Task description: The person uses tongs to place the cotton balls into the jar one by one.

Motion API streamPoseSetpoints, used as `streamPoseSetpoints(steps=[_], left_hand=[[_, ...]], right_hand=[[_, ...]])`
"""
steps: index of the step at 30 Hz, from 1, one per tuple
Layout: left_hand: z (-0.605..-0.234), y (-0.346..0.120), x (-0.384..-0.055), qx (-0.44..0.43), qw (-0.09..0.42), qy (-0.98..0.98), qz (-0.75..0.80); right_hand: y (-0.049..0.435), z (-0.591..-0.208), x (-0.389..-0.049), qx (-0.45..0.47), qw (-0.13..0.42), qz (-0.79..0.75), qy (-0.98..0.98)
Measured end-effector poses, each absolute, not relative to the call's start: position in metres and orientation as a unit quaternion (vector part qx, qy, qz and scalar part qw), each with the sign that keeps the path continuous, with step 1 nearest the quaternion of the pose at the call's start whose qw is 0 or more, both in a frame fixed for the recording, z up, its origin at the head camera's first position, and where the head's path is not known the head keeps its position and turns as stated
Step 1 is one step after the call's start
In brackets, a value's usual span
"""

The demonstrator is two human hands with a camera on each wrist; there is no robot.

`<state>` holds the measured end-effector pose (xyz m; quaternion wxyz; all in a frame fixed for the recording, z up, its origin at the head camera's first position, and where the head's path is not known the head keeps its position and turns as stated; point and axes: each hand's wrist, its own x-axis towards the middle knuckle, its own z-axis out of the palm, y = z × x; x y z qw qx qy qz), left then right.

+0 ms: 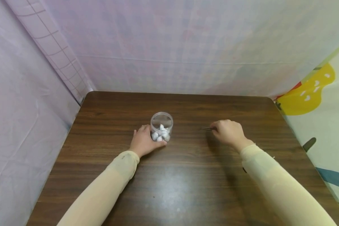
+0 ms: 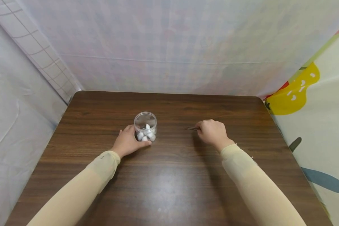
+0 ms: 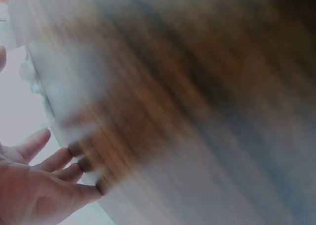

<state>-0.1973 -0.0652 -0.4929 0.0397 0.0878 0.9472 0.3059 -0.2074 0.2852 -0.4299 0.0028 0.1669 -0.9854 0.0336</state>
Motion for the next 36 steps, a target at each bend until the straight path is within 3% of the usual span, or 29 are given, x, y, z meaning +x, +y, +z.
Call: streamPoseSetpoints(steps=[11,36], left_hand=[[-0.49,-0.065,-0.196,0.088,0.041,0.946,0.309],[-0.491,-0.066,-0.196,0.09,0.039,0.946,0.308]], right_hand=[[0.288,-0.439,-0.206,0.128,0.063,0.046,-0.989],[0.286,-0.448,-0.202,0.088,0.019,0.044,-0.995]])
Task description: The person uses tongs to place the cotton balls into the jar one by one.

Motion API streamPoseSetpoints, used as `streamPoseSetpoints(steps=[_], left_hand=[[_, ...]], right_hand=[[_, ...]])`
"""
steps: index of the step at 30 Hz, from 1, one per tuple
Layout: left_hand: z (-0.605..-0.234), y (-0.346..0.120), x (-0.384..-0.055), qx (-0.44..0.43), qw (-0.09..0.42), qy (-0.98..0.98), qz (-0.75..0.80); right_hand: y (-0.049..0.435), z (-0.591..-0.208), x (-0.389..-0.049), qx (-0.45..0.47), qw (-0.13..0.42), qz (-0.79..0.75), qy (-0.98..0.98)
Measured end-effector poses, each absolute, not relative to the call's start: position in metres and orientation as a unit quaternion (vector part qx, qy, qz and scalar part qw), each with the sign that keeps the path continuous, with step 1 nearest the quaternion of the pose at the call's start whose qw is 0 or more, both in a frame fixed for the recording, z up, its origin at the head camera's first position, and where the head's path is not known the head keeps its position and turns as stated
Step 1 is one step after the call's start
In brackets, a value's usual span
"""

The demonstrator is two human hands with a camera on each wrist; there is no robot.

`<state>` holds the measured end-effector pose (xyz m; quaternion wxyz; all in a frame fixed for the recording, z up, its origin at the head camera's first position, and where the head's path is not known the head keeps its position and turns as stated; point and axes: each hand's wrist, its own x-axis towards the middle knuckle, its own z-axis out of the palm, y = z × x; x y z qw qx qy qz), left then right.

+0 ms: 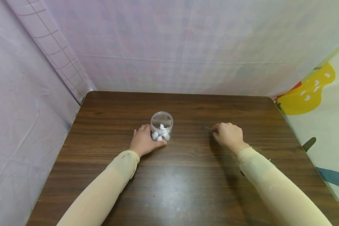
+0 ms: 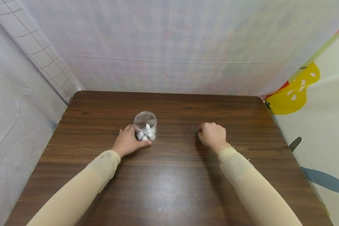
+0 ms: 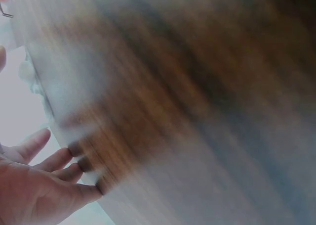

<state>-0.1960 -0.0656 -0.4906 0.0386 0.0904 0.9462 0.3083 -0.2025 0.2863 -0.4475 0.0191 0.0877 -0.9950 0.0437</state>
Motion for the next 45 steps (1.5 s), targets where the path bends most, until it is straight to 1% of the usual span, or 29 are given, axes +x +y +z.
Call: streamPoseSetpoints(steps=[13,22,37,45], left_hand=[[-0.489,-0.065,-0.195,0.094,0.031,0.945,0.312],[-0.491,-0.065,-0.196,0.09,0.038,0.948,0.304],[-0.49,-0.065,-0.197,0.091,0.034,0.947,0.308],[-0.491,-0.065,-0.196,0.089,0.034,0.947,0.307]], right_hand=[[0.279,-0.454,-0.199,0.085,0.0,0.088,-0.993],[0.274,-0.462,-0.202,0.08,-0.008,0.095,-0.992],[0.267,-0.461,-0.202,0.071,-0.006,0.094,-0.993],[0.266,-0.46,-0.202,0.062,-0.019,0.093,-0.994]])
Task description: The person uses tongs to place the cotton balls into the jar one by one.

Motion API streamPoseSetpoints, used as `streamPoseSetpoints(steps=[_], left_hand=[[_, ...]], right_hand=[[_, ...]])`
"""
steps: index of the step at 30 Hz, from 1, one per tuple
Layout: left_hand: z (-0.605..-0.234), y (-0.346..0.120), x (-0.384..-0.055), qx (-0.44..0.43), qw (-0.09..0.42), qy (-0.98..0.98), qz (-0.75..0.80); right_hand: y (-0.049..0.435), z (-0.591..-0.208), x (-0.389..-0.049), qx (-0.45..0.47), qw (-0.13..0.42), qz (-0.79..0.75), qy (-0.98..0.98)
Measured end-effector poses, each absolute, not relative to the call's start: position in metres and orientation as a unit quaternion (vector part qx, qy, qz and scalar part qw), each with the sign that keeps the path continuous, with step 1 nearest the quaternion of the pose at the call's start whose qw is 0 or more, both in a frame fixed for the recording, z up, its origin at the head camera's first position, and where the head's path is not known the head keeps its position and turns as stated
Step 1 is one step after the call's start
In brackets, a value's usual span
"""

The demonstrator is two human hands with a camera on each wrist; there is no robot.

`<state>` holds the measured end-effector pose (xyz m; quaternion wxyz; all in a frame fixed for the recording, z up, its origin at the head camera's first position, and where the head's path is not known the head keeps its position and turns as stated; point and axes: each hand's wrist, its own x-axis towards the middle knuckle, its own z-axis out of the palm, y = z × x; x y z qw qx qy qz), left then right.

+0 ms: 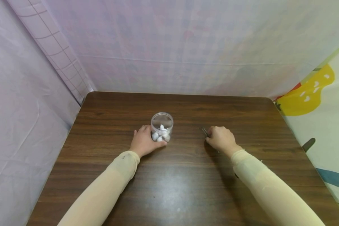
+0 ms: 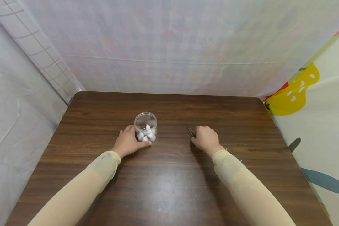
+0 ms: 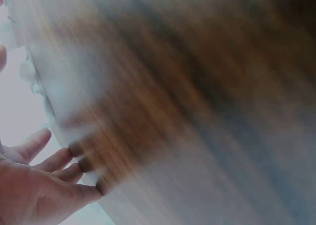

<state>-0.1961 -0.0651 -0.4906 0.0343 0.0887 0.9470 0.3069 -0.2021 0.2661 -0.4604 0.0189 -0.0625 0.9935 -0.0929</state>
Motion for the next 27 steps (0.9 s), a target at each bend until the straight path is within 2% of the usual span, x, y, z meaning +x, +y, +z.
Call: streamPoseSetpoints(steps=[27], left_hand=[[-0.491,-0.0653,-0.196,0.09,0.041,0.947,0.306]], right_hand=[[0.2729,-0.4563,-0.2017,-0.052,0.036,-0.07,0.996]])
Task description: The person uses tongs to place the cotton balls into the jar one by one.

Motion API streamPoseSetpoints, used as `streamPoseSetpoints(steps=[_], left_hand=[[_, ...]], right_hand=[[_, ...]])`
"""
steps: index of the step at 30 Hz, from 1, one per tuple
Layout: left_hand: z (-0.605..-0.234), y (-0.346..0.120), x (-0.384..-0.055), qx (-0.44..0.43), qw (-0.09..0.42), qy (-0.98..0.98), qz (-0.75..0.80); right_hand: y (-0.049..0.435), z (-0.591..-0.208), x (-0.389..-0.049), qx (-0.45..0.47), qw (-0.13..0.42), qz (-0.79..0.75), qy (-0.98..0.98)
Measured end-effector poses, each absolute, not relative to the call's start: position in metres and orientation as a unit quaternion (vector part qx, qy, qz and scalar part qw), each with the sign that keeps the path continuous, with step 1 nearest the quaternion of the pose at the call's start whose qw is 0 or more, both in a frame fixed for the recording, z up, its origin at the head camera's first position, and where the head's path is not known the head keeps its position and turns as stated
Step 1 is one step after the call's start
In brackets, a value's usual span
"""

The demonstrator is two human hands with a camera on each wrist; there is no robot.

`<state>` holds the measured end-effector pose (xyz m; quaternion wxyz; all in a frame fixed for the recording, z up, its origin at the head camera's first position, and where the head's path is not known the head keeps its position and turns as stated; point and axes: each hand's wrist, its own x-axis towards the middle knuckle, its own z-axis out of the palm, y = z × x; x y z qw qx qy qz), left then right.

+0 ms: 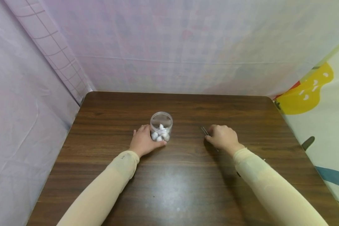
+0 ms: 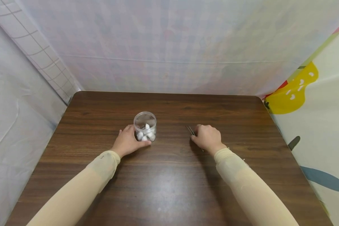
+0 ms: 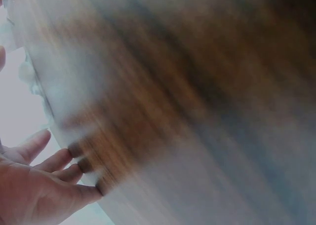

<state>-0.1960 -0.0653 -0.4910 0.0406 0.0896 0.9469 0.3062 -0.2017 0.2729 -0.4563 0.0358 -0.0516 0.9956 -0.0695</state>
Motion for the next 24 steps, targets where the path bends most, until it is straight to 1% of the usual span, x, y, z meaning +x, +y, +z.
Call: streamPoseSetpoints(steps=[7,15,18,24], left_hand=[[-0.49,-0.066,-0.196,0.091,0.04,0.946,0.308],[-0.494,-0.071,-0.197,0.085,0.044,0.945,0.312],[-0.496,-0.076,-0.198,0.097,0.06,0.943,0.311],[-0.489,-0.092,-0.196,0.133,0.118,0.941,0.286]], right_hand=[[0.283,-0.456,-0.199,-0.036,-0.005,-0.07,0.997],[0.302,-0.464,-0.196,-0.039,-0.005,-0.099,0.994],[0.311,-0.468,-0.196,-0.054,-0.007,-0.107,0.993],[0.328,-0.475,-0.197,-0.083,-0.007,-0.117,0.99]])
